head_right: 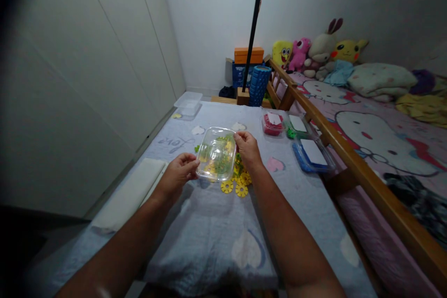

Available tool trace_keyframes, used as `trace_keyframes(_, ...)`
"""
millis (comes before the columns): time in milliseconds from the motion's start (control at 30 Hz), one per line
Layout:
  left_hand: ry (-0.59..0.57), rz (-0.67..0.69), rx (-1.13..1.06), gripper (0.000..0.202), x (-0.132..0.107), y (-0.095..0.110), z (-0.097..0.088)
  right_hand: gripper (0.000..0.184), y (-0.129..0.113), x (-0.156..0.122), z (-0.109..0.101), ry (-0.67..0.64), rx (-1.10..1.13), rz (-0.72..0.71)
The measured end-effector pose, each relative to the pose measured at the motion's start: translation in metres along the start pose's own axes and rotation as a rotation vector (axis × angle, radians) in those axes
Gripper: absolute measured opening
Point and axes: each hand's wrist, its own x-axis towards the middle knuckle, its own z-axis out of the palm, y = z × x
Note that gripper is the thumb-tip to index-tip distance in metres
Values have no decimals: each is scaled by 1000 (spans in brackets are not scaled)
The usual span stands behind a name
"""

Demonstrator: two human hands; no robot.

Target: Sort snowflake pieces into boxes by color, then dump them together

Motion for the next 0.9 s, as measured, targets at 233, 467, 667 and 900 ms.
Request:
trace_keyframes(233, 104, 16, -72, 40, 22, 16, -12, 48, 5, 18, -30, 130, -184, -102)
trace_keyframes(467, 230, 107, -181, 26, 71, 55, -28, 36, 41, 32, -76, 451, -569, -372)
trace_keyframes(667, 427, 182, -269, 16, 136, 82, -32, 37, 62, 36, -93, 479, -666, -364)
trace_keyframes(900, 542, 224, -244, 19, 204, 105, -38, 36, 71, 39, -98, 491, -687, -349)
